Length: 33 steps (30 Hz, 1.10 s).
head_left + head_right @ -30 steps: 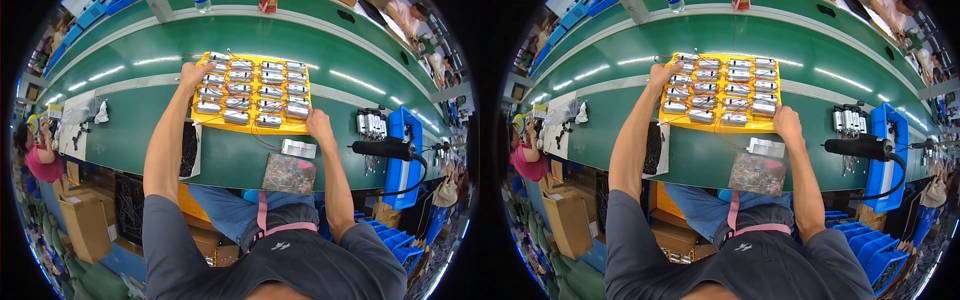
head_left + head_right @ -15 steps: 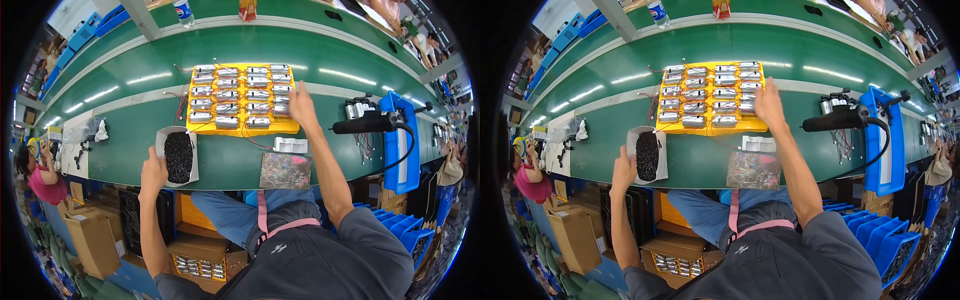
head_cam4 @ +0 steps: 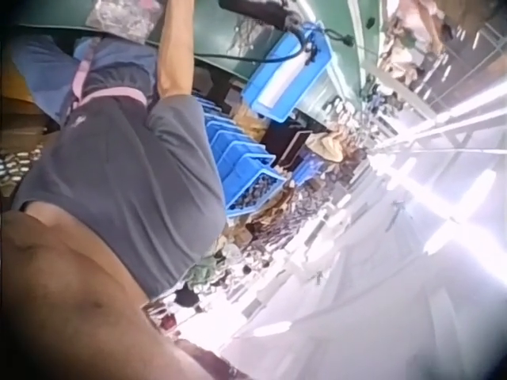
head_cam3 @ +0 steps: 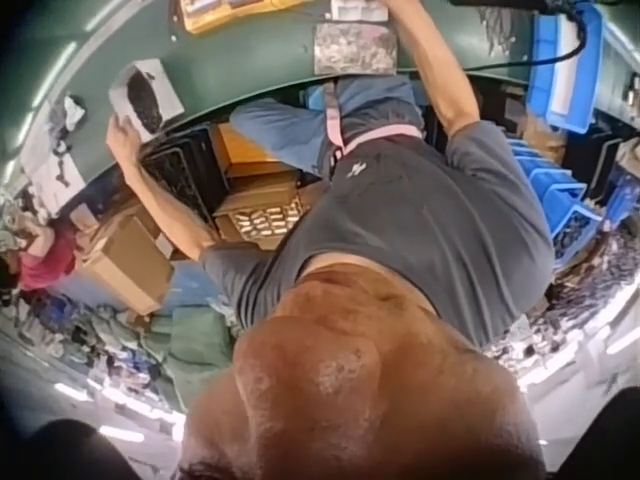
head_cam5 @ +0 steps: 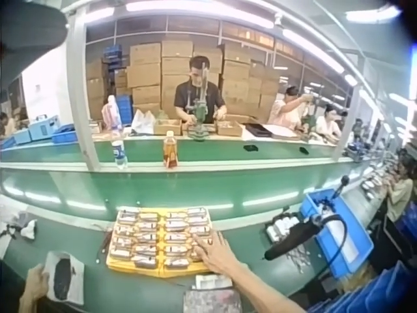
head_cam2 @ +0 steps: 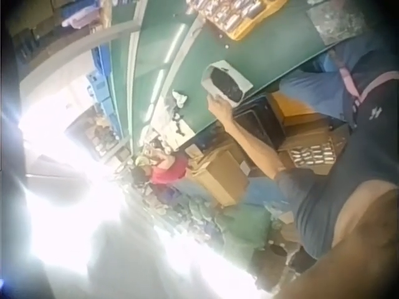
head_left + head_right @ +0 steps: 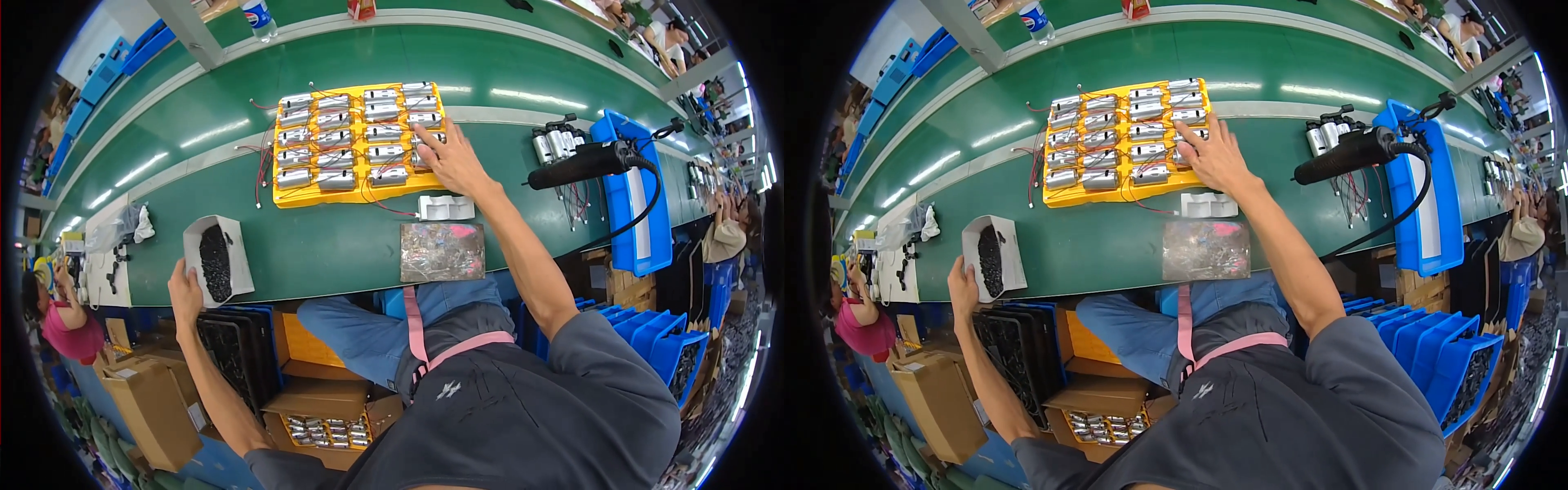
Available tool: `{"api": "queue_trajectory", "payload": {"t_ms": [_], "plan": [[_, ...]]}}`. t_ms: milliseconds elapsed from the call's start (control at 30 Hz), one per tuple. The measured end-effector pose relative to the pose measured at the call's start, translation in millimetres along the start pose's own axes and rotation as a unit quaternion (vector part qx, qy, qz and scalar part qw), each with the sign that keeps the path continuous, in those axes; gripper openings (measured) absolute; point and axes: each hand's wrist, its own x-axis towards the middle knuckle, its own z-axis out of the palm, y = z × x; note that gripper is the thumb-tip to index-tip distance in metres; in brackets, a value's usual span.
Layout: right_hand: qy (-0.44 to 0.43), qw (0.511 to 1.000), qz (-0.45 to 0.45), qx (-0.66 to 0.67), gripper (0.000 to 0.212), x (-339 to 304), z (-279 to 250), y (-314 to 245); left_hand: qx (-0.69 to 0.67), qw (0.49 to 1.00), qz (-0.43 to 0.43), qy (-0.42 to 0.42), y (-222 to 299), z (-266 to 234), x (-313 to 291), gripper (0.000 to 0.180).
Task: Assembling small electrical components using an electric screwdriver and organizing them into trays at a factory workstation.
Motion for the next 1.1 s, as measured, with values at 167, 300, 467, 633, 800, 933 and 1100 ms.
{"api": "queue_trajectory", "payload": {"t_ms": [167,300,467,633,800,933,1100], "plan": [[0.076,0.969,-0.075,-0.222,0.039,-14.8,-4.5,-18.3,0.081,0.995,0.039,0.037,-0.8,3.5,7.1,0.026],[0.019,0.972,-0.16,-0.173,0.035,-18.9,4.8,-9.7,0.089,0.993,-0.012,0.08,-0.8,16.9,14.6,0.028],[0.037,0.973,-0.19,-0.122,0.038,-20.8,30.3,-23.3,0.062,0.963,-0.141,0.223,-21.9,3.1,-32.9,0.047],[-0.06,0.98,-0.183,-0.048,0.043,-14.9,-2.8,-21.6,-0.026,0.751,-0.169,0.638,27.1,27.9,-140.8,0.018],[-0.021,0.947,-0.285,-0.146,0.041,-38.8,-14.2,-44.6,0.032,0.624,-0.481,0.615,36.9,155.7,-388.5,0.03],[0.088,0.938,-0.333,-0.042,0.038,-46.3,0.6,-126.5,-0.028,0.42,-0.71,0.564,66.1,227.2,-540.5,0.038],[-0.111,0.86,-0.415,0.276,0.036,-138.3,80.9,-282.8,-0.133,0.286,-0.843,0.436,5.7,254.0,-589.4,0.045]]}}
